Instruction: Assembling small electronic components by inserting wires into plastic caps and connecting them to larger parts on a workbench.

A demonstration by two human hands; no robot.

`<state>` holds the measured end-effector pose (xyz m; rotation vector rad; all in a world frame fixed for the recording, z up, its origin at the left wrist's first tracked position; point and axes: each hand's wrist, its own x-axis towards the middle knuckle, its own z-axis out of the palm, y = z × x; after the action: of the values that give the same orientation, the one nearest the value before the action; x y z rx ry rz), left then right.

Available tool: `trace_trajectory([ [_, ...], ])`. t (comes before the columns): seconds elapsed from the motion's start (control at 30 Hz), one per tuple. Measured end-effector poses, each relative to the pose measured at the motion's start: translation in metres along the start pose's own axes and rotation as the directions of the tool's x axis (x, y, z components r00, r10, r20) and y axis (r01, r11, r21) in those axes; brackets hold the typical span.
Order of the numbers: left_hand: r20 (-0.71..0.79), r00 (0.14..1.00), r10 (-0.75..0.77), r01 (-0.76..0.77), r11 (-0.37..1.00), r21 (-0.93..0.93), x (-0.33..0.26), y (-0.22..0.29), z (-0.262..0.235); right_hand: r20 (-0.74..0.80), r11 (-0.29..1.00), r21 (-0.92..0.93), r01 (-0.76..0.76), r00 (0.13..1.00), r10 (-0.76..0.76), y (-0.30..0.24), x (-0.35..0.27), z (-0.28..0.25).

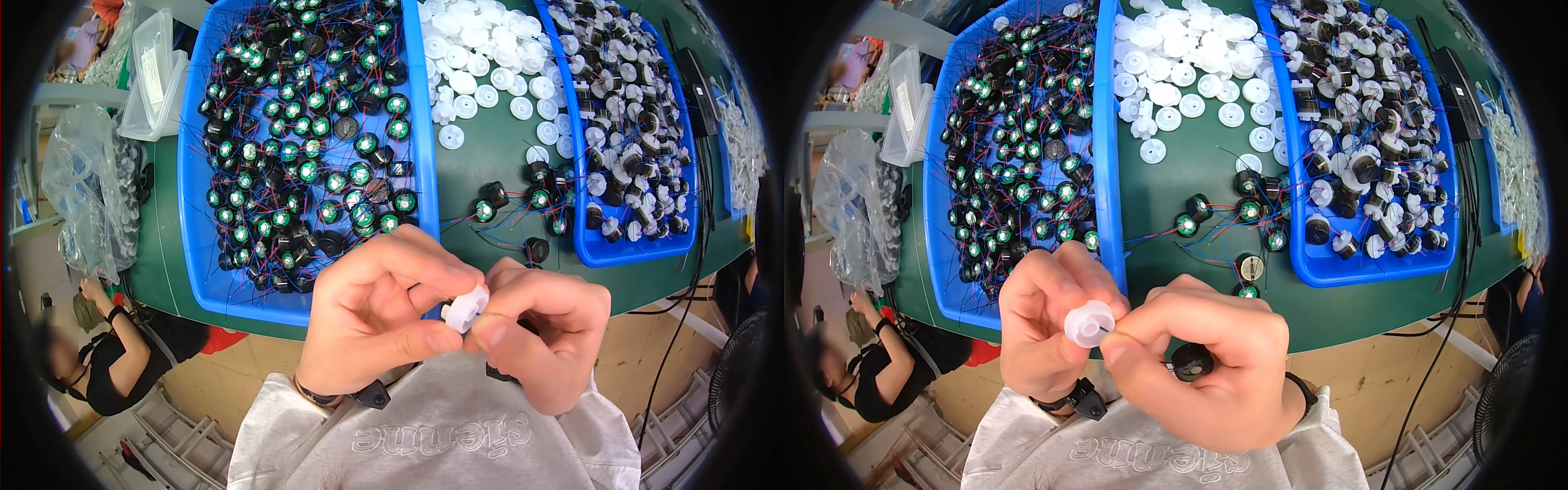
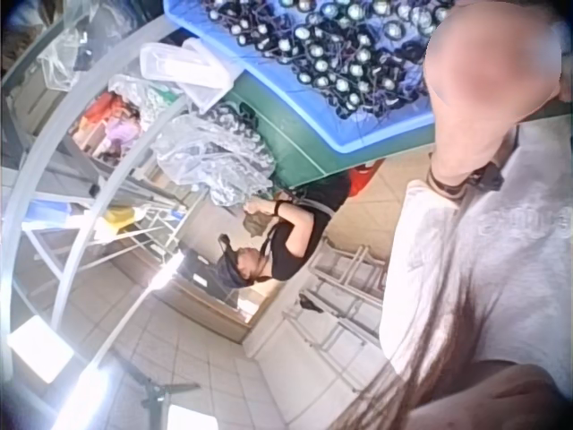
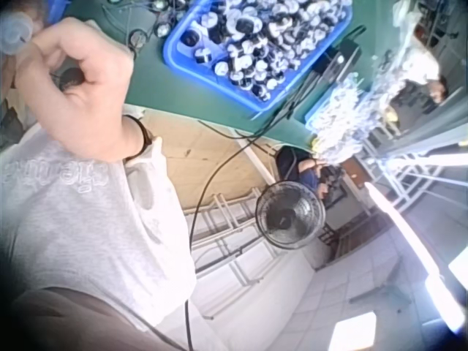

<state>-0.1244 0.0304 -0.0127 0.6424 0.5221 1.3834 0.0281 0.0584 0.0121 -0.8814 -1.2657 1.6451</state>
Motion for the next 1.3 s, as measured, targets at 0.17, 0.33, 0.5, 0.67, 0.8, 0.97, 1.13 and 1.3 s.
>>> trace_trajectory([
  [0.17,0.02,0.999,0.038,-0.038,0.999,0.031,0.001,-0.002,-0.002,0.009,0.999,-0.044,-0.027,1.0,0.028,-0.005,-0.001,-0.002],
  [0.33,0.015,0.999,0.039,-0.039,0.997,0.059,0.0,0.0,-0.002,-0.008,0.974,0.053,-0.219,0.976,0.22,-0.013,-0.005,-0.002],
  [0.5,-0.006,1.0,0.009,-0.009,0.999,0.047,0.0,0.002,0.002,0.019,0.998,-0.065,-0.011,1.0,0.012,-0.005,-0.006,-0.009],
  [0.67,-0.006,1.0,-0.01,0.011,0.999,0.043,0.0,0.002,0.001,0.043,0.985,-0.148,0.089,0.996,-0.084,-0.002,-0.005,-0.008],
  [0.8,0.0,1.0,-0.017,0.017,0.999,0.05,-0.001,0.003,0.001,0.043,0.966,-0.194,0.173,0.985,-0.167,-0.002,-0.005,-0.006],
  [0.97,0.013,1.0,-0.021,0.02,0.997,0.069,-0.001,0.002,0.001,0.039,0.947,-0.237,0.217,0.976,-0.214,-0.003,-0.001,-0.004],
  [1.13,0.018,1.0,-0.015,0.013,0.996,0.086,-0.001,0.004,0.003,0.007,0.936,-0.287,0.206,0.977,-0.213,-0.005,-0.001,0.0],
  [1.3,0.025,0.999,-0.037,0.036,0.998,0.059,-0.001,0.007,0.004,0.021,0.92,-0.346,0.183,0.982,-0.188,-0.007,-0.002,0.001],
])
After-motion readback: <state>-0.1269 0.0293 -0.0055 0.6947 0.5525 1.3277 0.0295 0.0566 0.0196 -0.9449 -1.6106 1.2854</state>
